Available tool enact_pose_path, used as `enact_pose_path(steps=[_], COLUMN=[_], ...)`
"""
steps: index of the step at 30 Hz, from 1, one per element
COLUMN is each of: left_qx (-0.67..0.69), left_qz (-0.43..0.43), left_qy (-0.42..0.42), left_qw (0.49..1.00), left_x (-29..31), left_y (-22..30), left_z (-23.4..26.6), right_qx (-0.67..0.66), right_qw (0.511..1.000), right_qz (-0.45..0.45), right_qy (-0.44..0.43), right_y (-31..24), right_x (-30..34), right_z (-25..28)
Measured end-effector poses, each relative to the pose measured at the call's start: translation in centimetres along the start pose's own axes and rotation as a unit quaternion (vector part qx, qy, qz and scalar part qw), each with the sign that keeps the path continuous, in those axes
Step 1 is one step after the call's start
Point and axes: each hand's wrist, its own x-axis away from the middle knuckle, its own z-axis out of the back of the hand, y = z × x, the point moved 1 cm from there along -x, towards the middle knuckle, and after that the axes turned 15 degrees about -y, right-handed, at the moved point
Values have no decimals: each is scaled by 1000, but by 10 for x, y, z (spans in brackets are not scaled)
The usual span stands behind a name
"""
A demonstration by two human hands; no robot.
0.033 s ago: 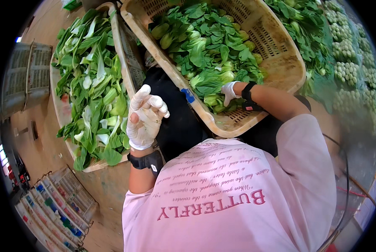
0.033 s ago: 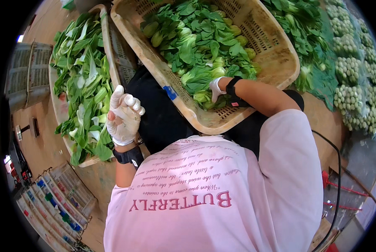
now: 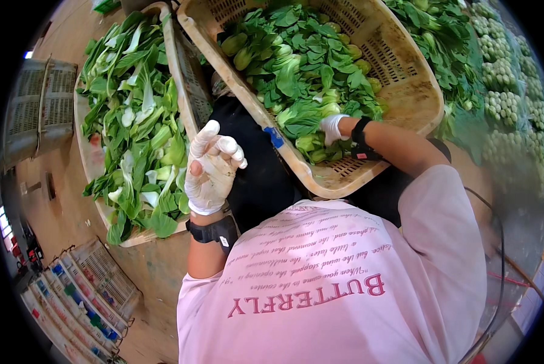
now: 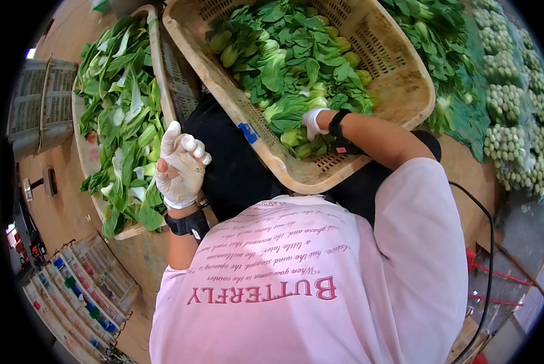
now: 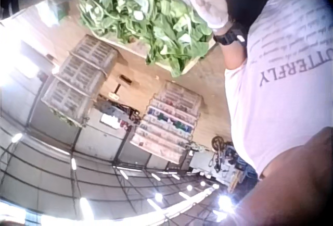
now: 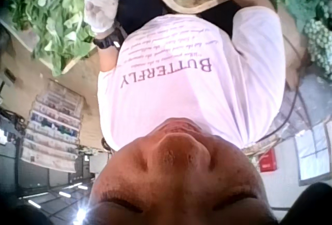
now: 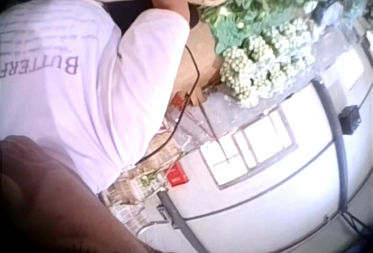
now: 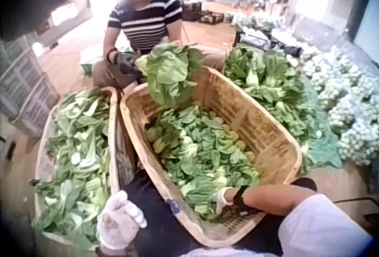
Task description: The person trims the ends of bok choy heads with a knife and places the trimmed vegetables into a plastic crate.
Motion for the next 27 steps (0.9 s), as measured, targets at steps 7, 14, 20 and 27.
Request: enact_pose_path(steps=[7,14,20,27], left_qx=[-8,-37,-80,-57], left_qz=[8,92,-134,-155], left_qy=[38,116,270,502], left_qw=[999,988,950,849], left_x=[2,-16,-10,83], left_y=[1,11,24,73], left_z=[-1,-25,-38,-3], right_qx=[-172,-295,-394,-401], right_qw=[946,726,672,699], right_qz=[134,303,528,558], right_qy=[240,542,338,196], right_y=[4,-95,-197,-286], right_x=[153,265,228,171], right_z=[63,47,49,96])
